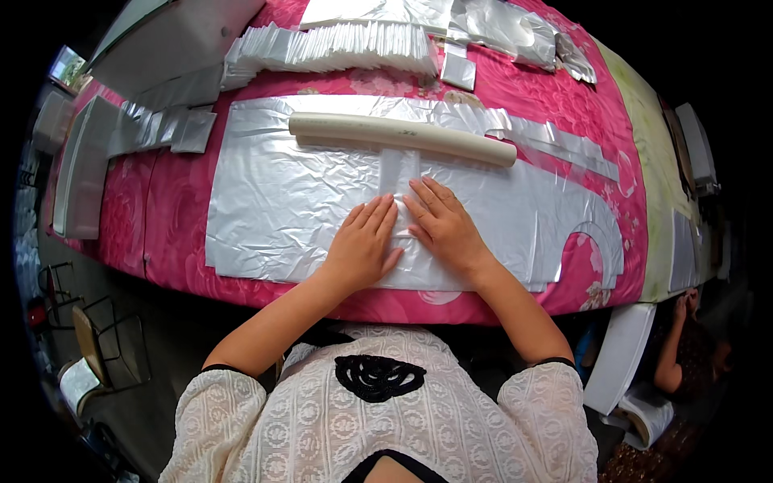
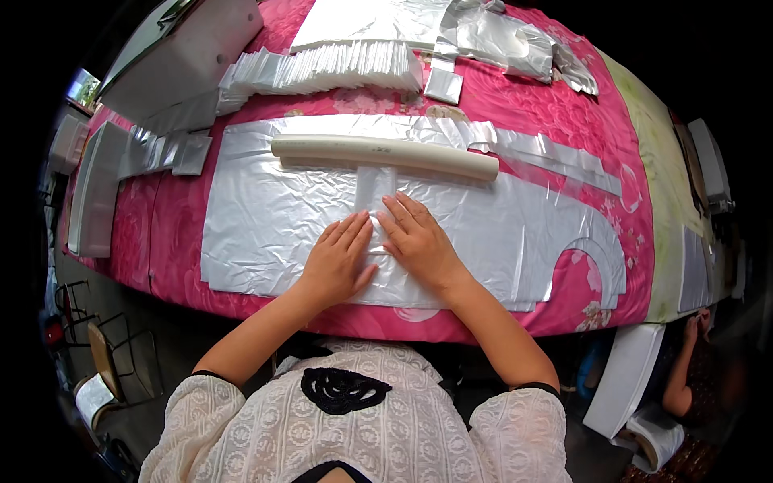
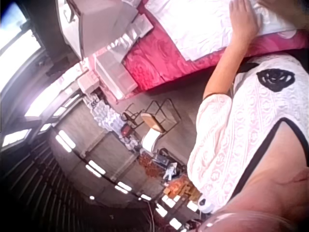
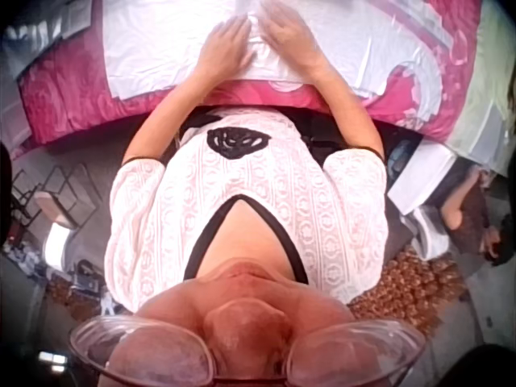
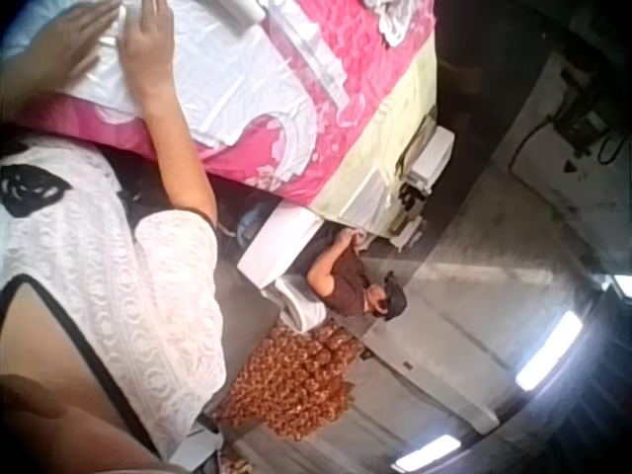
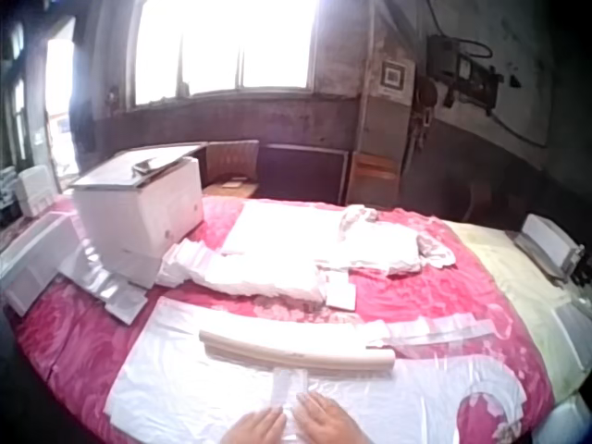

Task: The person wraps small white rectangular items in clear plastic film. They unroll the film, place an item on it, fold the film over the item, and place the wrapped unit into a growing stack on the table.

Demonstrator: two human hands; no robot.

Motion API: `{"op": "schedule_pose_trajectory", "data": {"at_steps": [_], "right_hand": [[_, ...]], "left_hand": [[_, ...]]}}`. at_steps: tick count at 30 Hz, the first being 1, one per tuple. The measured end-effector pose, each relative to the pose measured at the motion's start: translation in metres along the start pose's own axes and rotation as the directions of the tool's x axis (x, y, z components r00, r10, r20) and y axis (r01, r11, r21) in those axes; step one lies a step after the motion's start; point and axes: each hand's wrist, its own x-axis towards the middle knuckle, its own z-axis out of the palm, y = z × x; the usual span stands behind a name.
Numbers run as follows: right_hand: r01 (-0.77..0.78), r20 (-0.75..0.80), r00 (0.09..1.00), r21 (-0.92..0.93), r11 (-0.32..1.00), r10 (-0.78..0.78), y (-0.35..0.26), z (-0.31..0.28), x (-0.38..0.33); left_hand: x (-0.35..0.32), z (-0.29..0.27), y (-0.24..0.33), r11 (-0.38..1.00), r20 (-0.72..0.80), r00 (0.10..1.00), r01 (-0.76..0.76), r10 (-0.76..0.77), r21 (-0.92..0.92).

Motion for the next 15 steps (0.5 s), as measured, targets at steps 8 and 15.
{"op": "schedule_pose_trajectory", "data": {"at_steps": [8,15], "right_hand": [[0.000,0.103,0.994,0.231,0.973,-0.024,0.016,-0.008,0.018],[0.115,-0.004,0.993,0.305,0.945,-0.119,-0.010,0.005,-0.019]], "left_hand": [[0.021,0.003,-0.023,0.937,-0.030,0.974,-0.208,0.225,0.280],[-0.018,-0.017,-0.018,0.916,-0.081,0.928,-0.371,0.363,-0.151]]}}
